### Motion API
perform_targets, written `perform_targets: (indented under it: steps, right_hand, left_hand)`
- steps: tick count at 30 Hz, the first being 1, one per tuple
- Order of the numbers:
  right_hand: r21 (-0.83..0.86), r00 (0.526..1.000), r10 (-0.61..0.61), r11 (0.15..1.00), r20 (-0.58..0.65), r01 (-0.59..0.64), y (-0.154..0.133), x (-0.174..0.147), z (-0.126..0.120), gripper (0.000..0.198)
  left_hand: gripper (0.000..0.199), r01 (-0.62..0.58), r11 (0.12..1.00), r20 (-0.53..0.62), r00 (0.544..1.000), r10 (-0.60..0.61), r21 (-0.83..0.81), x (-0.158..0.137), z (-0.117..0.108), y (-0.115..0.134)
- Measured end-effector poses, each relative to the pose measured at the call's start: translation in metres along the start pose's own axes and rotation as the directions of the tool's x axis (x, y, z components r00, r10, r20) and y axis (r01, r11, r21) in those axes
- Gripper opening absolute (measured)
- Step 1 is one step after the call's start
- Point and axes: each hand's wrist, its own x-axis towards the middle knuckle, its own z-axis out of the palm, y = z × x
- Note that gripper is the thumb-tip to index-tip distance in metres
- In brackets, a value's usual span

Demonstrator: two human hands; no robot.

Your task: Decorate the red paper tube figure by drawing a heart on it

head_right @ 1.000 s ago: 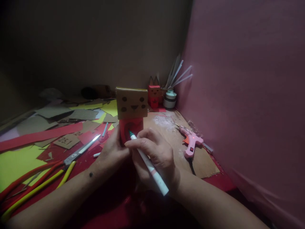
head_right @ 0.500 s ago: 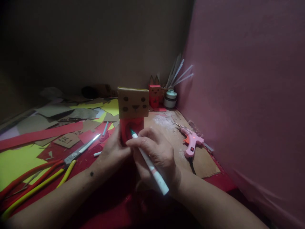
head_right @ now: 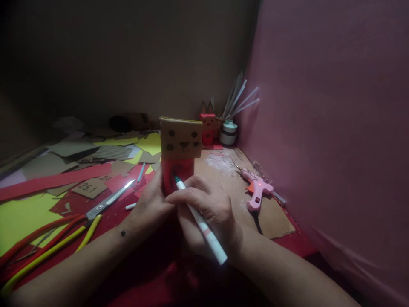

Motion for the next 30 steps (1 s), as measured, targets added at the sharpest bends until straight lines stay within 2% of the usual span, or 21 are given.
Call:
perform_targets:
  steps: [6, 11, 16, 20, 24, 30]
  right_hand:
    - [-0.026, 1.0, 0.0, 1.0, -0.021, 0.0, -0.0052, 0.0063, -0.0051, 0.029]
    - [-0.1, 0.996, -0.054, 0.993, 0.073, 0.062, -0.0046, 0.0062, -0.0061, 0.03]
    - [-0.083, 1.0, -0.022, 0.996, 0.006, 0.022, -0.0045, 0.0055, -0.0065, 0.031]
    - [-0.109, 0.998, -0.039, 0.993, 0.056, 0.045, -0.0053, 0.0048, -0.0069, 0.03]
    - [-0.08, 0.999, 0.035, 0.996, -0.028, -0.037, -0.005, 0.003, -0.0066, 0.03]
    - [-0.084, 0.999, -0.01, 0.996, 0.037, 0.013, -0.0041, 0.0035, -0.0081, 0.029]
  left_hand:
    - [0.055, -0.024, 0.999, 0.0, 1.0, 0.024, -0.022, -0.0013, -0.0006, -0.002]
    - [0.05, 0.0, 0.999, 0.004, 1.0, 0.001, -0.035, -0.0011, -0.0007, -0.0041]
    - [0.054, -0.009, 1.0, 0.002, 1.0, 0.009, -0.028, -0.0004, -0.0003, -0.0019]
    - [0.051, -0.004, 1.0, -0.014, 1.0, 0.004, -0.011, -0.0014, -0.0005, 0.0008]
    - [0.056, -0.008, 0.997, -0.018, 1.0, 0.006, -0.076, -0.0024, -0.0002, 0.0032]
    - [0.052, -0.008, 0.998, -0.02, 1.0, 0.007, -0.069, -0.0018, -0.0003, 0.0022]
